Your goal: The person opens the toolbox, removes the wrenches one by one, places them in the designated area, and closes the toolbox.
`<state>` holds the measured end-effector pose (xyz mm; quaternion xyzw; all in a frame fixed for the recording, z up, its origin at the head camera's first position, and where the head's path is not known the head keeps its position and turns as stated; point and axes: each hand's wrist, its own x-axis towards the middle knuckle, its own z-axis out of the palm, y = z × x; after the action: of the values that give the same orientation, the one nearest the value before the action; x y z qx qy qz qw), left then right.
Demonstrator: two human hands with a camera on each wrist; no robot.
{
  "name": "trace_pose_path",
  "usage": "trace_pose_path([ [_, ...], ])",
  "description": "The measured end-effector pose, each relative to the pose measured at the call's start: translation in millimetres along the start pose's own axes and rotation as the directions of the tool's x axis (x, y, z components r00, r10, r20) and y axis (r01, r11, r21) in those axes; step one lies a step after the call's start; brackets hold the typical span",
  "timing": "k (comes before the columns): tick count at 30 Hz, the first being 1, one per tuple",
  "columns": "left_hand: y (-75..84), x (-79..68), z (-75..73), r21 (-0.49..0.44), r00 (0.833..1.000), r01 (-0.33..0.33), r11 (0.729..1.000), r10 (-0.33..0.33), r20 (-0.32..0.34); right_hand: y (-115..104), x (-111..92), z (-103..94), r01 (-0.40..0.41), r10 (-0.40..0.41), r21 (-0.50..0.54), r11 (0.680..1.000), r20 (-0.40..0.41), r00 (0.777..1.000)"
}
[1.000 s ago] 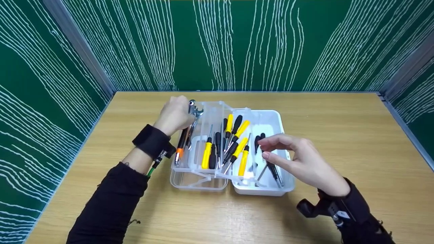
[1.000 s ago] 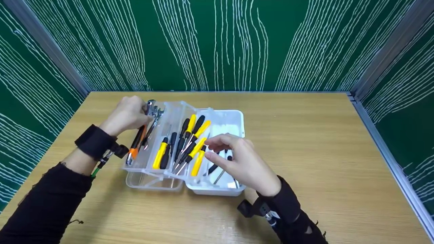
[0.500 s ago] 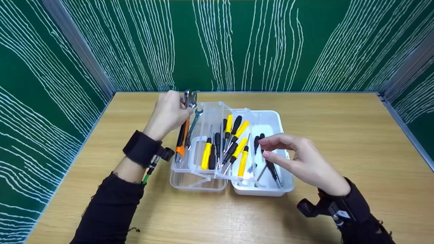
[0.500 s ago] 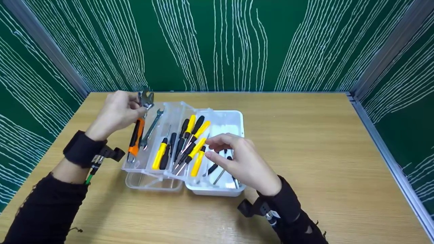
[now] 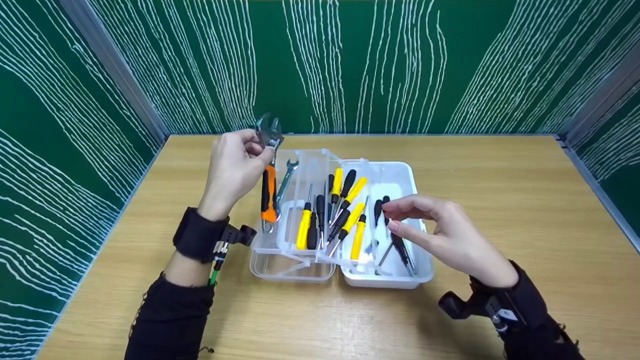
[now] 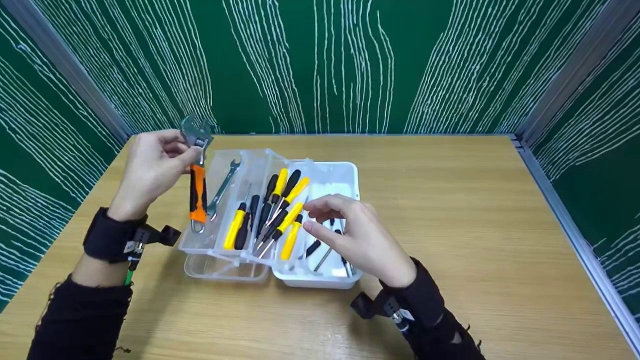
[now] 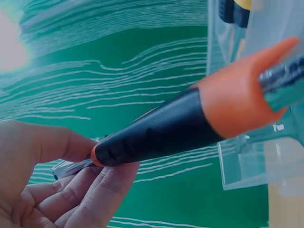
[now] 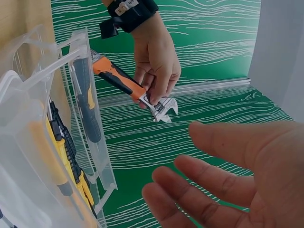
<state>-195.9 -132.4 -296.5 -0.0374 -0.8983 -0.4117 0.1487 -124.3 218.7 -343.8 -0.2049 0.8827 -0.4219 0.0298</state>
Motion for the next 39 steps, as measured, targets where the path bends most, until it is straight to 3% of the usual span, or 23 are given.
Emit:
trace_pose_path([
  [9,-1.9,-8.3,1.9,-0.106,0.995,-0.047,0.993,0.037,-0.094,0,-1,-0.6,0.001,-0.001,0.011,1.0,-0.014,1.0],
  [14,-5.0,-10.3,4.2,-0.184,0.992,-0.04,0.982,0.017,-0.125,0,-1,-0.3,0.004,-0.004,0.013,1.0,-0.017,1.0],
  [26,-6.4,-20.1,6.2,-0.404,0.987,-0.025,0.915,-0.041,-0.153,1,0,0.2,-0.021,0.021,0.017,1.0,-0.002,1.0],
  [39,-4.7,-29.4,16.3,-0.546,0.983,-0.04,0.837,-0.067,-0.174,2,1,0.8,0.0,0.0,0.024,1.0,-0.007,1.0],
])
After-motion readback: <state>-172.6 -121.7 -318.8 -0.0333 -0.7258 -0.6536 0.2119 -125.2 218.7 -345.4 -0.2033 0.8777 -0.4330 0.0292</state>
